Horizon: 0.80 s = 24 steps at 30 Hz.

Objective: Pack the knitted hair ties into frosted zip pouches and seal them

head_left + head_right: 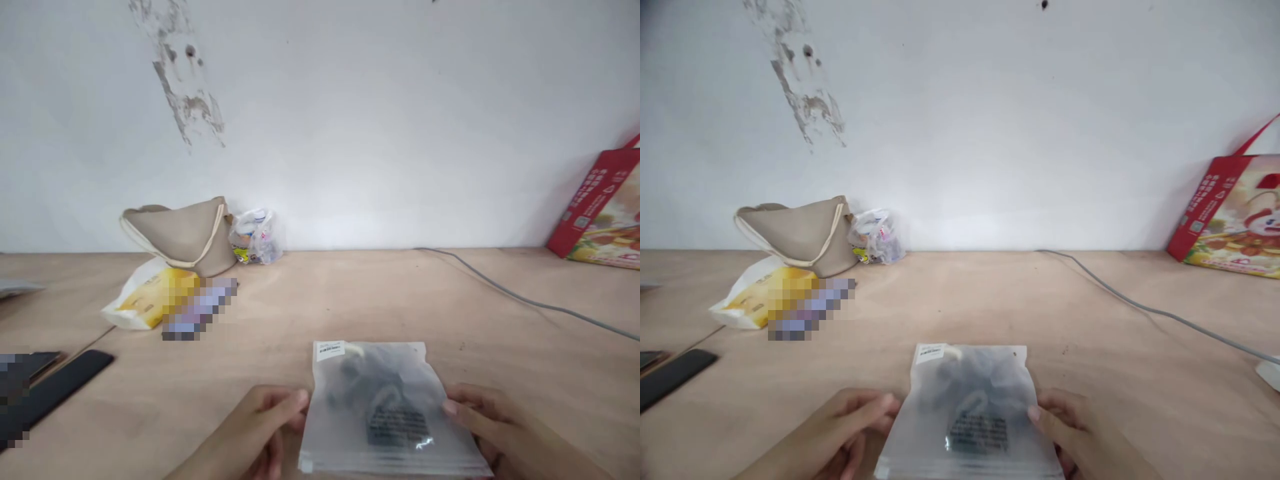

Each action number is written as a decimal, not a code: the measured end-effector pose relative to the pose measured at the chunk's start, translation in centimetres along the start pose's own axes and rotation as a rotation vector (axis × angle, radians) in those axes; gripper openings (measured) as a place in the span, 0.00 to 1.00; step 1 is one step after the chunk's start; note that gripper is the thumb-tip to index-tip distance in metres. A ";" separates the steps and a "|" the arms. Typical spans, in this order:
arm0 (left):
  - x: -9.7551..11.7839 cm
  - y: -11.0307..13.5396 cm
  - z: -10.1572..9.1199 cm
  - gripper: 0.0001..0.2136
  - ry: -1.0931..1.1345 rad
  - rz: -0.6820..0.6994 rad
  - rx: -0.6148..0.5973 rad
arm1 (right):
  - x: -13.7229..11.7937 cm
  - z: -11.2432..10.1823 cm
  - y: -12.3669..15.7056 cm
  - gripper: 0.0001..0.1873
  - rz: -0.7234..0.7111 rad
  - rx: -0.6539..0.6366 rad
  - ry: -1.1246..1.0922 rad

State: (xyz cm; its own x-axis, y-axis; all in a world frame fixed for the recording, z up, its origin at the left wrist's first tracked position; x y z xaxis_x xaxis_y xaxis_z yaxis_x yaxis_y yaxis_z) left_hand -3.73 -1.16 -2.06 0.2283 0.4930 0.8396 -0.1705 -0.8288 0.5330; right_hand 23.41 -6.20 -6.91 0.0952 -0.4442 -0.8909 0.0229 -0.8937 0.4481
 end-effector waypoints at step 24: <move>3.8 2.5 1.1 0.09 -0.078 0.624 0.105 | -6.7 -1.0 3.9 0.14 -0.720 0.284 0.572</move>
State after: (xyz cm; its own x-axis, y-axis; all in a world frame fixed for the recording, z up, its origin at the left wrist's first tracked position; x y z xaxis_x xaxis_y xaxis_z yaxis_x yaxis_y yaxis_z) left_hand -2.24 -1.67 2.33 0.1860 -0.1083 0.9766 -0.1999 -0.9773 -0.0703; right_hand 23.84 -6.62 0.83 0.6253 0.2479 -0.7400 0.0309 -0.9553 -0.2940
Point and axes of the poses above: each hand's wrist, its own y-axis away from the middle knuckle, its own z-axis out of the palm, x = y × z, the point moved 8 cm from there along -y, towards the middle knuckle, and after that the axes turned 12 degrees about y, right-handed, at the moved point
